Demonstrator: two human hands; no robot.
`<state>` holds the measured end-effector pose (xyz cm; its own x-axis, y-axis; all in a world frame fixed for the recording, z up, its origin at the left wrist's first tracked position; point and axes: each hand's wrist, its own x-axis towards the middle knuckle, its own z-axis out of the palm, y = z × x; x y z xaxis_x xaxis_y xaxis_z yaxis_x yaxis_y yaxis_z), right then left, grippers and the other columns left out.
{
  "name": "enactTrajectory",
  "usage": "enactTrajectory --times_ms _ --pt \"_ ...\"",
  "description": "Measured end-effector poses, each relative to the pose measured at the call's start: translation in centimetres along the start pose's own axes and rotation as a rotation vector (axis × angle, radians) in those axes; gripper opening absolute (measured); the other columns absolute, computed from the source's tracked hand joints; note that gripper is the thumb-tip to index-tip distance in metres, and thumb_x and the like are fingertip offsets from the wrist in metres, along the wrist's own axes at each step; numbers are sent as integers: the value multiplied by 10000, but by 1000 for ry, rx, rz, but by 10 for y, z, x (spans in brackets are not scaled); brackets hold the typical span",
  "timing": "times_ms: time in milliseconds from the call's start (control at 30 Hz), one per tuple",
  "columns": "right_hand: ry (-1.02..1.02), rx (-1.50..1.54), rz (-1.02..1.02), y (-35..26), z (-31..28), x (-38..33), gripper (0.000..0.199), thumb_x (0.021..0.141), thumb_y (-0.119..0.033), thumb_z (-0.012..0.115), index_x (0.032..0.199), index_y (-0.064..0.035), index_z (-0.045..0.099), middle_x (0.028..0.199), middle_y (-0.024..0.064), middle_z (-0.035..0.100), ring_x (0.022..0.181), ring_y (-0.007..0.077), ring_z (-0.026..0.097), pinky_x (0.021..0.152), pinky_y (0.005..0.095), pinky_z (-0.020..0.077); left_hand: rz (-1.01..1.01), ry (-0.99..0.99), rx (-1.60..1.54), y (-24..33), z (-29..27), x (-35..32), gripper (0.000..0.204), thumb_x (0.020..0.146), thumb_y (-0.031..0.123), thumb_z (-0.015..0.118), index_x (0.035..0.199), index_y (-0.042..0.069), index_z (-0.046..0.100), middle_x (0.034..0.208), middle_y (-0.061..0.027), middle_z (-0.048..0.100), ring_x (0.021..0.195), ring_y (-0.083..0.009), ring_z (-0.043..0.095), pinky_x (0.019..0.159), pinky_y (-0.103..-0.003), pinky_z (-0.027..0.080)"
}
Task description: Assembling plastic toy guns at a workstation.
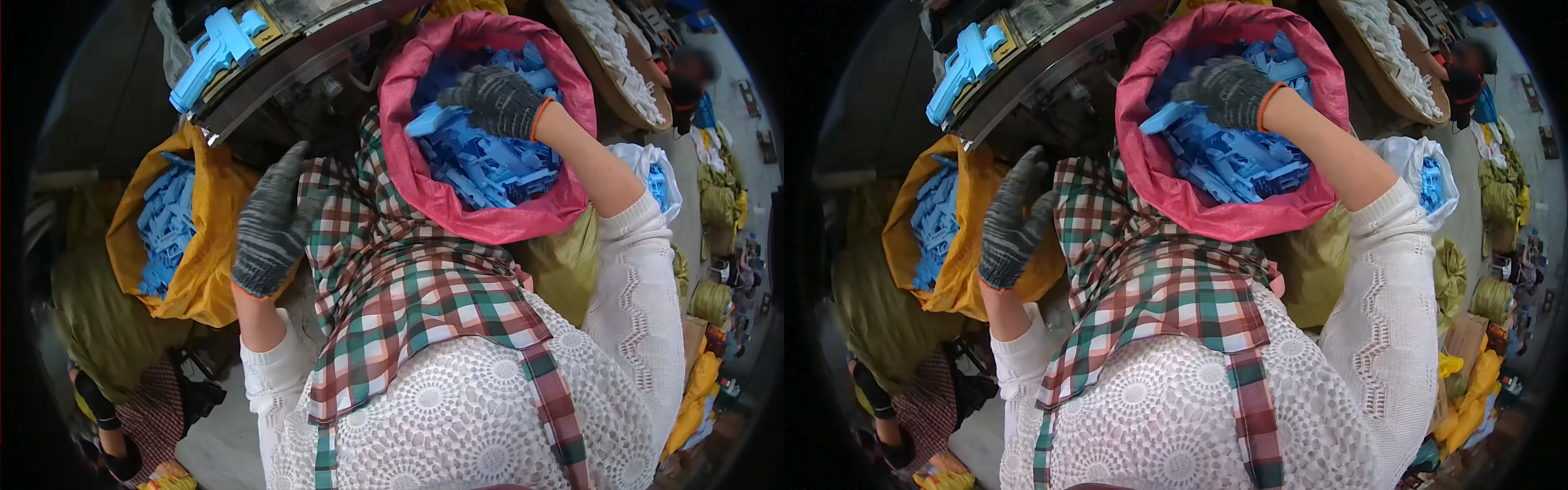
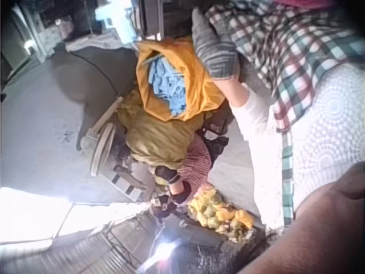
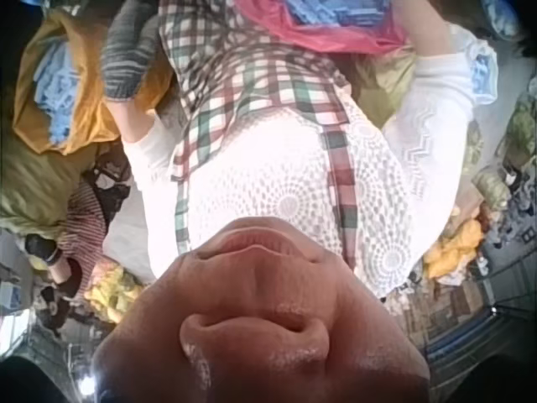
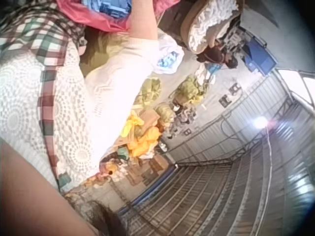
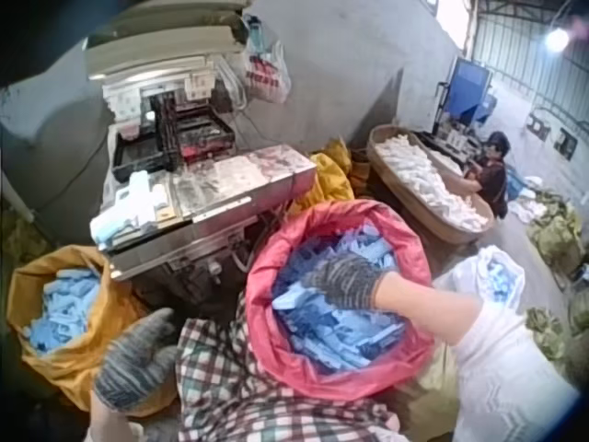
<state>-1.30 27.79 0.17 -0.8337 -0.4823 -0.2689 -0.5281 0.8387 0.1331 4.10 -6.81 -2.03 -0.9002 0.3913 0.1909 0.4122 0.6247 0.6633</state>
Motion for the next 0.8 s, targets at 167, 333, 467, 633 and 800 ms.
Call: enactTrajectory --times_ms 167,333,467,633,800 --pt "169 -91 -248 -24 -32 7 227 683 -142 647 908 -163 639 896 87 635 858 285 613 754 421 480 311 39 -116 42 27 30 606 802 107 685 1335 38 406 1316 -160 457 1160 -211 503 979 -326 401" --pt "84 -83 -301 -43 -58 18 352 663 -107 661 1009 -171 647 935 106 645 890 287 616 790 418 476 127 -41 -258 50 72 58 455 799 204 664 1190 15 529 1048 -205 598 978 -334 585 837 -387 463" --pt "429 127 -451 -17 -47 14 584 623 -111 720 1186 -74 567 1146 134 587 1077 313 540 931 388 430 32 35 -166 27 93 66 293 861 157 620 1090 -22 584 931 -157 651 856 -194 624 795 -300 476" --pt "682 409 -116 -24 -108 -33 383 841 -186 594 1177 -14 529 1064 192 598 997 330 578 863 373 456 -158 331 -824 34 69 63 223 879 107 589 1073 -2 605 946 -68 617 864 -117 549 759 -264 464" --pt "679 322 -296 -28 -66 -24 595 667 -33 744 1220 -69 526 1205 124 558 1150 266 509 949 353 423 -332 209 -1528 46 32 57 277 882 169 600 1104 3 589 1019 -84 591 860 -150 581 718 -283 519"
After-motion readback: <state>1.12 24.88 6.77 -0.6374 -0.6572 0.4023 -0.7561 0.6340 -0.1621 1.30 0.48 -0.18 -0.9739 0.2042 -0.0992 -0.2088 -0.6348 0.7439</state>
